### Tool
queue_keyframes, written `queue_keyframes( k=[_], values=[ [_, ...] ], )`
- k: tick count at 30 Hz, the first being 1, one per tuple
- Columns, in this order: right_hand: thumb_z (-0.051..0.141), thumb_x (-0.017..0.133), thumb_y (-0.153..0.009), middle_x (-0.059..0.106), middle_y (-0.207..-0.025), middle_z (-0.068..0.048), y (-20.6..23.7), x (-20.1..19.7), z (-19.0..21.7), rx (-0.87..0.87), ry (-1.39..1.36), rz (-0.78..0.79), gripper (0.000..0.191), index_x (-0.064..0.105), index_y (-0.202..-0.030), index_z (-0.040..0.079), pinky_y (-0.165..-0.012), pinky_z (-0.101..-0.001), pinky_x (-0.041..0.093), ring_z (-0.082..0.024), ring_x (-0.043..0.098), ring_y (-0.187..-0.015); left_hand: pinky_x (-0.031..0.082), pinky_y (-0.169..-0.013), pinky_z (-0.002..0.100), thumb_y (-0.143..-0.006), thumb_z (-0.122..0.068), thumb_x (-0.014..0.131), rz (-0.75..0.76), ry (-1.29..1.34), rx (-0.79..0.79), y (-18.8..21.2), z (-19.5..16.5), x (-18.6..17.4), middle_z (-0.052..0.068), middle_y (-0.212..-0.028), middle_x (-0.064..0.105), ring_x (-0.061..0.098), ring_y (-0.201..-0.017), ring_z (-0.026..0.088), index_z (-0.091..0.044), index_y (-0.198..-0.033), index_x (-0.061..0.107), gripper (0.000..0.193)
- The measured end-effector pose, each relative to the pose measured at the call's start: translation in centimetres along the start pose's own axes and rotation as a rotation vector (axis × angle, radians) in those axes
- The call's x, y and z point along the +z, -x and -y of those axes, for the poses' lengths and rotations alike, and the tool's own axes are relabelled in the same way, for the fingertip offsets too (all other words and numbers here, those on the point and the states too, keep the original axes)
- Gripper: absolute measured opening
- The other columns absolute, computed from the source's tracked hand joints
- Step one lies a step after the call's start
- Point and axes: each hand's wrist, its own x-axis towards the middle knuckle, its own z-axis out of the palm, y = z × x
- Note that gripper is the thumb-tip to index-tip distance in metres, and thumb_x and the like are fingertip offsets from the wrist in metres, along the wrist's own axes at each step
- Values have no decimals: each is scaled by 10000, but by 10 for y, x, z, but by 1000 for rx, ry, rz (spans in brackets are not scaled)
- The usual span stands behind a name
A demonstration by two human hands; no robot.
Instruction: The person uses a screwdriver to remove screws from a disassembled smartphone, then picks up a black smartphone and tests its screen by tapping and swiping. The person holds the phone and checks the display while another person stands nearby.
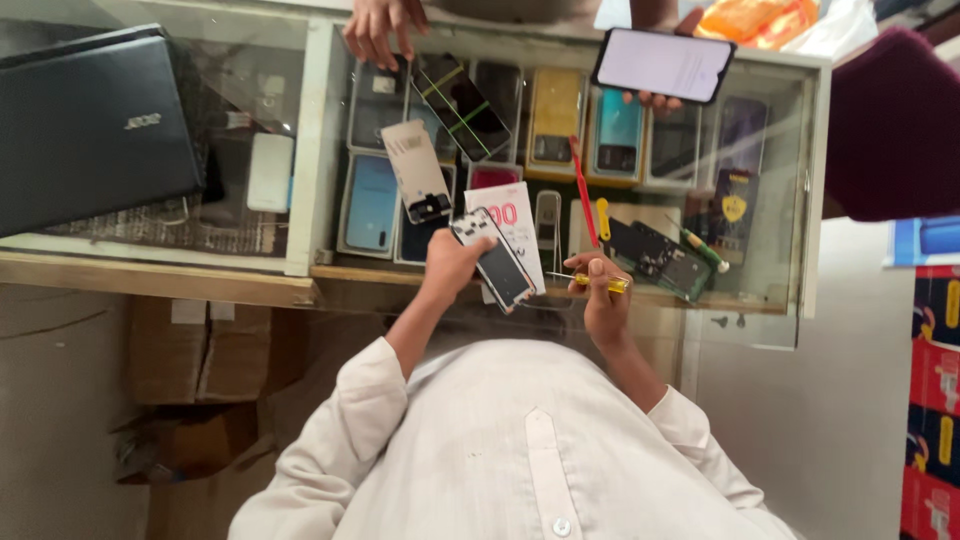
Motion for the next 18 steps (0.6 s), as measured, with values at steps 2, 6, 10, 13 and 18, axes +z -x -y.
queue_keyframes(
  k=[2,6,10,13,18],
  values=[
    [324,485,-1123,687,-796,-59,15,-8,-7,65,-35,-44,438,699,-1034,-47,-730,-260,507,-128,628,-735,609,-468,335,-801,-140,785,-6,3,-18,3,0,2,117,-809,767,752,-633,194,61,-908,745,232],
    [264,540,-1082,743,-984,-108,24,-13,-2,-33,27,-61,349,671,-1119,-57,-885,-273,561,-150,705,-920,625,-477,328,-802,-142,788,-58,-16,-31,2,-7,16,122,-818,768,755,-635,192,57,-920,748,234],
    [187,566,-1057,752,-1102,-131,16,-5,11,-109,89,-76,287,646,-1176,-62,-918,-271,542,-146,688,-991,621,-465,335,-807,-174,801,-90,-138,31,-7,-18,24,128,-826,776,764,-648,185,49,-956,757,272],
    [139,584,-1040,743,-1141,-122,10,3,12,-112,28,-66,247,626,-1190,-53,-945,-267,541,-132,685,-1012,622,-471,324,-804,-184,812,-95,-144,49,-15,-19,24,114,-835,785,771,-659,175,37,-963,770,276],
    [56,628,-1023,751,-1165,-122,19,8,2,-58,70,-3,183,647,-1171,-51,-888,-238,527,-97,651,-966,630,-500,288,-761,-198,856,-80,-158,66,-21,-8,23,90,-828,795,778,-663,150,1,-950,787,283]
  ],
)
